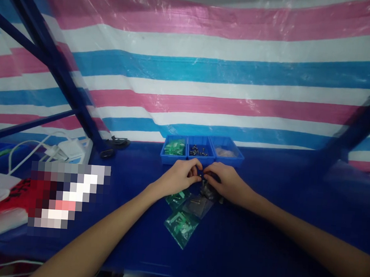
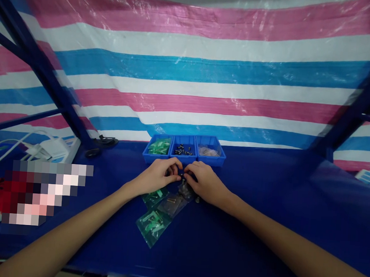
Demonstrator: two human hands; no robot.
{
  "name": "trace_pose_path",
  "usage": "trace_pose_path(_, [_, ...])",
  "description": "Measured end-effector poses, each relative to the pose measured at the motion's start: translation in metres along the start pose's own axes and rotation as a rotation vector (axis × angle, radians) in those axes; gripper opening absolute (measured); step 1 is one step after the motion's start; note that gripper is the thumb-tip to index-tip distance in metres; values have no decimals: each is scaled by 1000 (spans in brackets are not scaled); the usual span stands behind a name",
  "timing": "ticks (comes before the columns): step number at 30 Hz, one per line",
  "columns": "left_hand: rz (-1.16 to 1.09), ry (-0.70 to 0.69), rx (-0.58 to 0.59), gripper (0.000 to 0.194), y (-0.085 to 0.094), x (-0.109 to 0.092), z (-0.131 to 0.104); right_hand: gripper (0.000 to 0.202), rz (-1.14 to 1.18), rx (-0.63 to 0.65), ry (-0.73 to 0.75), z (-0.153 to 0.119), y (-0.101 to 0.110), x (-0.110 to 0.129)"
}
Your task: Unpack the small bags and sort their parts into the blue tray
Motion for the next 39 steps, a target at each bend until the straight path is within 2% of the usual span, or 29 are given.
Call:
trace_pose_path(5, [-74, -28, -129, 9, 6, -7, 3, 9, 88, -70, -9, 2, 5, 3])
trace_pose_path(9, [-178, 8, -221, 5, 7, -9, 3, 8, 135, -132, -55, 3, 8, 5])
trace_pose_path(15, [-204, 32, -284, 5, 5, -11, 1, 6, 144, -161, -85, 2, 10, 10])
trace_pose_path(24, [-180, -5, -271, 16, -1, -11, 0, 20, 112, -201, -99, 5, 17, 7])
trace_pose_path(30, [-113, 8, -279, 14, 1, -9, 2, 24, 136, -143, -111, 6, 14, 5])
trace_pose_path(39, [86, -91, -261, 18, 5, -21, 1, 18, 0, -115, -11, 3, 8, 3])
Point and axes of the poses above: each hand's wrist, its own z-axis towards the middle knuckle, its own y-axis out of the back of the hand, x = y × z, the point moved 6 cm from there along z, towards the middle knuckle, and after that the axes turned 10 degrees about -x, right-handed, at the moved point
